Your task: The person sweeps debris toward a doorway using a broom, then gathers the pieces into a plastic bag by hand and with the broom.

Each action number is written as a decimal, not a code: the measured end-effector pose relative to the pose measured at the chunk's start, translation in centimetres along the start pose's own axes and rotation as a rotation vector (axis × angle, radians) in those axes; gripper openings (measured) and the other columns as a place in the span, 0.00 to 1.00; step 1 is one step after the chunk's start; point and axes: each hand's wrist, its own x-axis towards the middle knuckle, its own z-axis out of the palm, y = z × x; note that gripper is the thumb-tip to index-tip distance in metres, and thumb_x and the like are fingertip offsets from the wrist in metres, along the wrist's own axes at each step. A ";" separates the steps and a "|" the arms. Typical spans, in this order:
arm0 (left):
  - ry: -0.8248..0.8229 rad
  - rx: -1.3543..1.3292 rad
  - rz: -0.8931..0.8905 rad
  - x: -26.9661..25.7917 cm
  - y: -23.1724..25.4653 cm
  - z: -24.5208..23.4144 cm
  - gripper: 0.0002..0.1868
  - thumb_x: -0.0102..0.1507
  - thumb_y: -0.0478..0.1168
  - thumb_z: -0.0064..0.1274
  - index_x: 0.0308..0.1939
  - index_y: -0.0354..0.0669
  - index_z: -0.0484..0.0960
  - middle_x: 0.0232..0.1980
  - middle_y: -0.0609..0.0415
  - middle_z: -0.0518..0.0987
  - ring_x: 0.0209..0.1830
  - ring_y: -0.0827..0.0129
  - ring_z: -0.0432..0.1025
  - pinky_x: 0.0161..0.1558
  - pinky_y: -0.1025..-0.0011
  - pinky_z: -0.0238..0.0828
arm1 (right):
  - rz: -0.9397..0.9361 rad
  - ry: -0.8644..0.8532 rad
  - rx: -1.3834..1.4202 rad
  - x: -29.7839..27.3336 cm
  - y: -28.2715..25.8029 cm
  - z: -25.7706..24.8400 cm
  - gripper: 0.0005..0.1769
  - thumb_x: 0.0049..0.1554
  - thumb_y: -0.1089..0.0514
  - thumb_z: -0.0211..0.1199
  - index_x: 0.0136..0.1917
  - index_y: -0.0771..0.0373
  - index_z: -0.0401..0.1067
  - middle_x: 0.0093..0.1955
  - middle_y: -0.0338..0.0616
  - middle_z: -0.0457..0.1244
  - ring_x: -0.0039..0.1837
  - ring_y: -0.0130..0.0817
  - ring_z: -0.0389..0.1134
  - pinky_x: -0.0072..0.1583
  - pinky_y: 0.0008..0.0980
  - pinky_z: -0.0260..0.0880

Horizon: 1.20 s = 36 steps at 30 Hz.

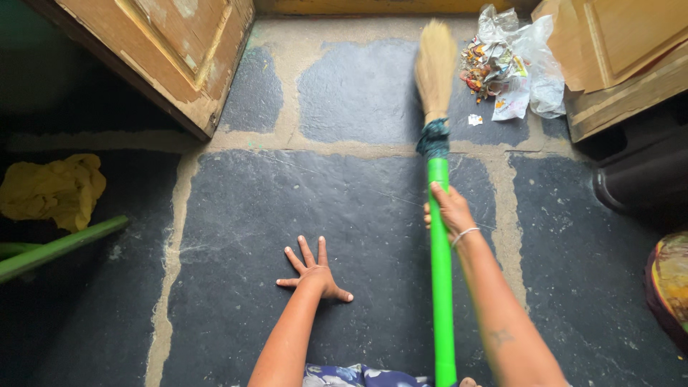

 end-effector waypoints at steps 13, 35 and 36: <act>0.218 -0.083 0.161 0.9 -2.3 3.0 0.89 0.39 0.69 0.76 0.80 0.60 0.18 0.80 0.36 0.08 0.77 0.28 0.05 0.62 0.13 0.22 | -0.290 -0.119 0.039 -2.2 -5.8 -3.2 0.19 0.64 0.44 0.60 0.52 0.64 0.70 0.36 0.44 0.67 0.33 0.31 0.68 0.36 0.32 0.71; 1.215 -0.843 0.261 3.9 -9.5 -7.1 0.40 0.69 0.66 0.42 0.80 0.56 0.51 0.83 0.51 0.55 0.84 0.53 0.43 0.69 0.23 0.27 | -0.450 -0.334 -1.733 -13.2 7.6 -11.0 0.37 0.44 0.17 0.61 0.43 0.51 0.76 0.30 0.46 0.69 0.38 0.47 0.73 0.44 0.44 0.73; 1.211 -0.860 0.200 3.8 -9.2 -7.6 0.39 0.69 0.66 0.41 0.79 0.58 0.51 0.83 0.52 0.57 0.84 0.53 0.43 0.70 0.22 0.24 | -0.431 -0.427 -1.764 -13.4 8.2 -11.2 0.38 0.44 0.17 0.61 0.45 0.51 0.76 0.32 0.46 0.69 0.40 0.49 0.73 0.45 0.46 0.73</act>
